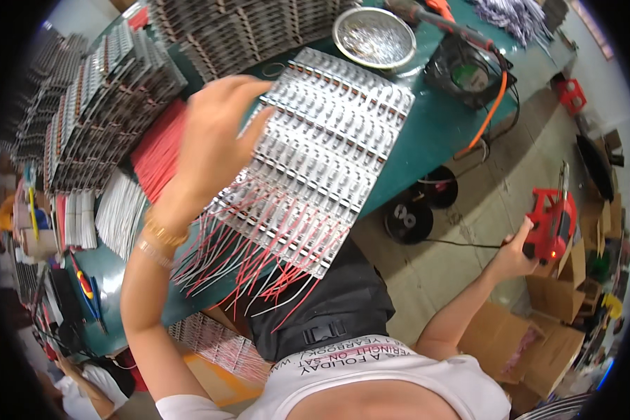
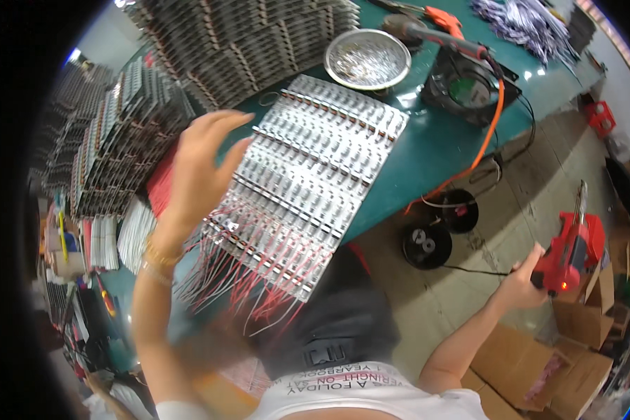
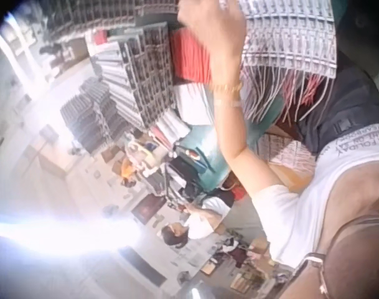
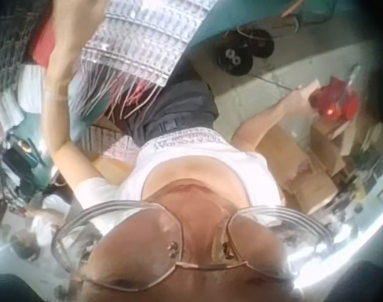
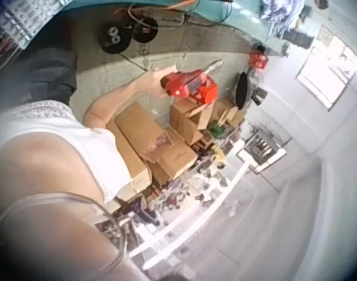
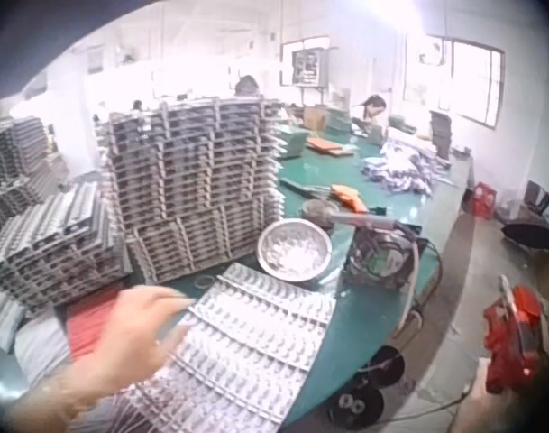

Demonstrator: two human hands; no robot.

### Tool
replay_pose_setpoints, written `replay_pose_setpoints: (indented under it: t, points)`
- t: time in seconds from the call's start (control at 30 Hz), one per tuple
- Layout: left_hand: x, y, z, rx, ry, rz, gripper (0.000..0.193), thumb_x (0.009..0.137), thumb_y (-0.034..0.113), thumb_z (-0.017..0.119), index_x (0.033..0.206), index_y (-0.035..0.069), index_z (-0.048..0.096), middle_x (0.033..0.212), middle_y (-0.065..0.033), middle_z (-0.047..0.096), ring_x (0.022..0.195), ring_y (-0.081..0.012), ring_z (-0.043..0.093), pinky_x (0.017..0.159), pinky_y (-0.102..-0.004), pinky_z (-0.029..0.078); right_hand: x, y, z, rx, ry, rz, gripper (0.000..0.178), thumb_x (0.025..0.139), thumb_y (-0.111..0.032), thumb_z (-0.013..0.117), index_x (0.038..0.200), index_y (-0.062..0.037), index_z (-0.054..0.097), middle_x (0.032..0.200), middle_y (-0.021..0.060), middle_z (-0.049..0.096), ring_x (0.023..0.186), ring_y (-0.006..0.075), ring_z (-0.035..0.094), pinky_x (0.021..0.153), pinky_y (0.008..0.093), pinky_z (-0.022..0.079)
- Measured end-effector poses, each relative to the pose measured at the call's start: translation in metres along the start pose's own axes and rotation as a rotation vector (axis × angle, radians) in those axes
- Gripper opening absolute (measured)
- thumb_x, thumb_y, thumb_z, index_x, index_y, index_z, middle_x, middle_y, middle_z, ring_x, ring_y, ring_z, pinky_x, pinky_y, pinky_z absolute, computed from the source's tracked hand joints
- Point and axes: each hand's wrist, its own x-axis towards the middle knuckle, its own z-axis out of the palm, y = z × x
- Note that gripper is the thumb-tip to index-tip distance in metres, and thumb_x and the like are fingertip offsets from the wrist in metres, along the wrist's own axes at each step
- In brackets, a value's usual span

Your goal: The person uses a soldering iron to attach red and white wires to a grid of electronic components on a workbench. They repeatedly pick up individual wires, position them on the component grid, and apply heat with the soldering iron to secure the connections. The person also handles stacks of pre-cut wires and a small metal bowl during the process.

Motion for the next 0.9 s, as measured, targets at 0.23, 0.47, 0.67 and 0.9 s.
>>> replay_pose_setpoints:
  t: [0.23,0.47,0.67,0.9]
  points:
    - [0.089,-0.007,0.088,0.049,-0.061,-0.001,0.022,0.082,0.021,0.06,0.096,0.005,0.062,0.093,-0.0123,0.061,0.091,-0.0293,0.055,0.08,-0.0396,0.041,-0.019,-0.01,-0.002,0.091,-0.152,-0.03,0.005,0.082,-0.004,0.061,0.079,-0.0006,0.06,0.054,-0.0005,0.05,0.044,0.005,0.041,0.041,0.0207,0.03]
    - [0.152,0.004,0.124,0.337,-0.378,-0.102,0.018,0.073,0.015,0.056,0.082,0.005,0.068,0.083,-0.0155,0.065,0.087,-0.0315,0.058,0.083,-0.0483,0.039,-0.024,-0.006,-0.004,0.132,-0.138,0.014,0.006,0.084,-0.005,0.059,0.081,0.0008,0.06,0.057,0.0007,0.051,0.045,0.0048,0.041,0.041,0.0197,0.029]
    - [0.157,-0.006,0.134,0.203,-0.425,-0.242,0.02,0.065,0.012,0.056,0.078,0.002,0.067,0.082,-0.0191,0.066,0.083,-0.0334,0.063,0.086,-0.0521,0.036,-0.024,-0.004,-0.003,0.081,-0.107,-0.009,0.01,0.084,-0.005,0.059,0.077,0.0021,0.061,0.05,0.0006,0.047,0.04,0.0063,0.039,0.038,0.0209,0.028]
    - [0.147,-0.016,0.13,0.169,-0.371,-0.151,0.024,0.072,0.025,0.053,0.067,0.005,0.065,0.068,-0.0187,0.063,0.068,-0.0337,0.063,0.063,-0.0445,0.047,-0.02,-0.003,-0.002,0.144,-0.072,0.002,0.008,0.083,-0.002,0.058,0.077,0.003,0.06,0.051,0.0009,0.047,0.041,0.007,0.04,0.039,0.0215,0.031]
